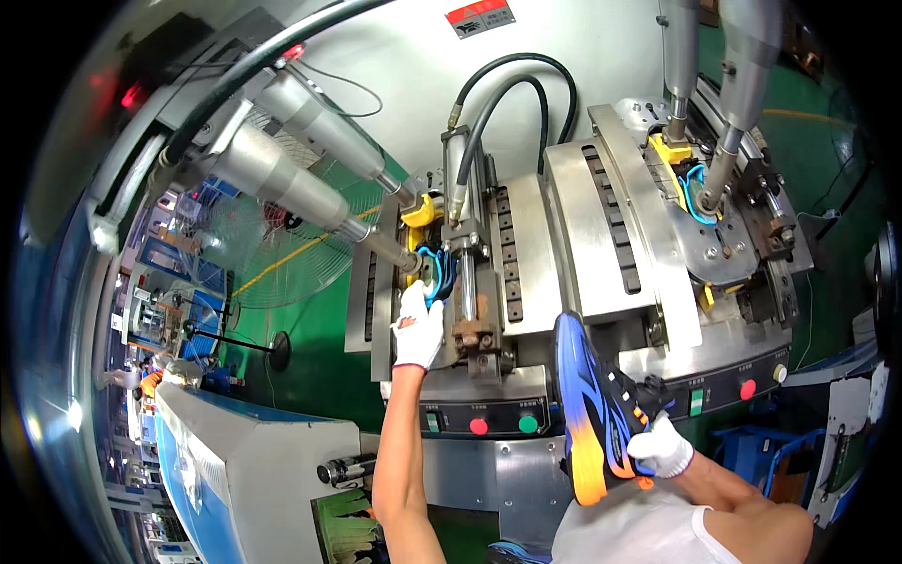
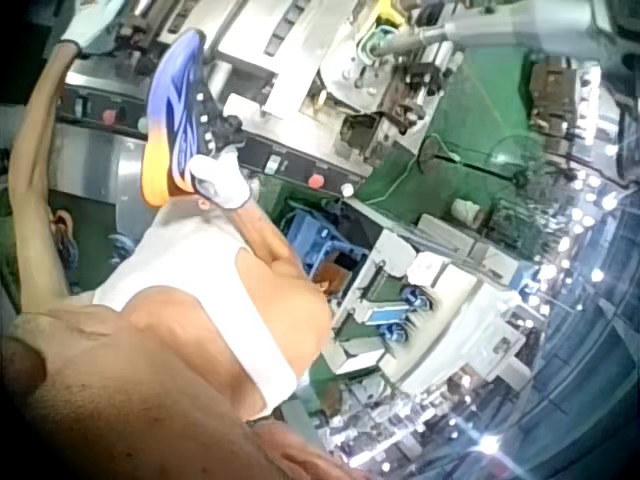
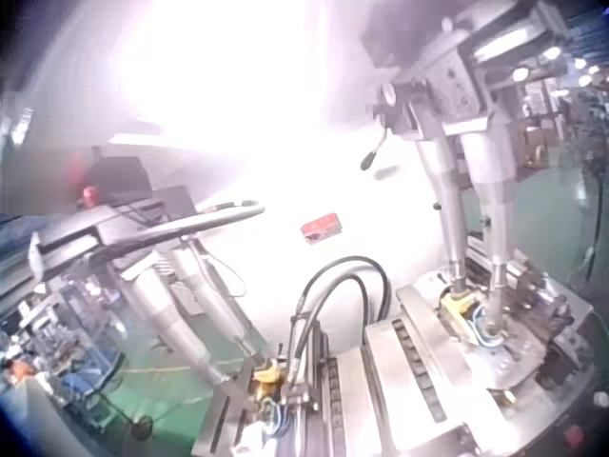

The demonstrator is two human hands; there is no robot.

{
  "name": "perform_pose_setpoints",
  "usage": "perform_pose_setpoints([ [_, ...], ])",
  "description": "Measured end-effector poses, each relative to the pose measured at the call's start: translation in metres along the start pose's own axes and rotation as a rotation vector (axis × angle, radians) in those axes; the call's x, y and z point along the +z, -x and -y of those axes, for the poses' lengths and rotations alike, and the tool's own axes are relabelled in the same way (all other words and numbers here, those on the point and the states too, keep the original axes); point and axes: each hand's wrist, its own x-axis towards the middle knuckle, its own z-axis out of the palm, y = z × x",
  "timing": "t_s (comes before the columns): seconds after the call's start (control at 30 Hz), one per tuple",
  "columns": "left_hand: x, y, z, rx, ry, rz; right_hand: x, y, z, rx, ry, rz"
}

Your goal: The person picks up shoes from a table, places them into a lasting machine to shape the heel and toe, and then places the shaped shoes into a heat-setting tunnel on a conveyor belt.

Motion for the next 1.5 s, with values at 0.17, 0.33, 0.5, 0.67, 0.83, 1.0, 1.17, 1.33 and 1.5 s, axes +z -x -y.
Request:
perform_pose_setpoints([
  [0.17,0.068,-0.06,0.008,-0.234,-0.175,-0.113,0.004,0.006,0.014,-0.066,0.129,-0.063],
  [0.33,0.091,-0.114,0.054,-0.436,-0.169,0.001,0.023,0.009,0.021,-0.085,0.162,-0.153],
  [0.5,0.053,-0.123,0.035,-0.388,-0.044,-0.044,0.014,-0.003,0.014,0.005,0.091,-0.328],
  [0.67,-0.034,-0.042,-0.002,-0.471,0.186,-0.217,0.029,-0.038,0.005,-0.023,0.131,-0.36],
  [0.83,-0.101,0.07,-0.035,-0.462,0.461,-0.513,0.077,-0.132,-0.012,-0.169,0.208,-0.261],
  [1.0,-0.124,0.249,-0.049,-0.712,0.444,-0.551,0.12,-0.337,-0.032,0.021,0.242,-0.014],
  [1.17,-0.023,0.397,-0.066,-1.255,0.419,-0.298,0.06,-0.508,-0.038,-0.162,1.375,-0.547],
  [1.33,0.058,0.506,-0.112,-1.511,0.362,-0.312,0.009,-0.597,-0.065,-0.233,2.293,-0.489],
  [1.5,0.14,0.554,-0.154,-1.971,0.185,-0.643,0.031,-0.572,-0.082,-0.076,2.334,-0.045],
])
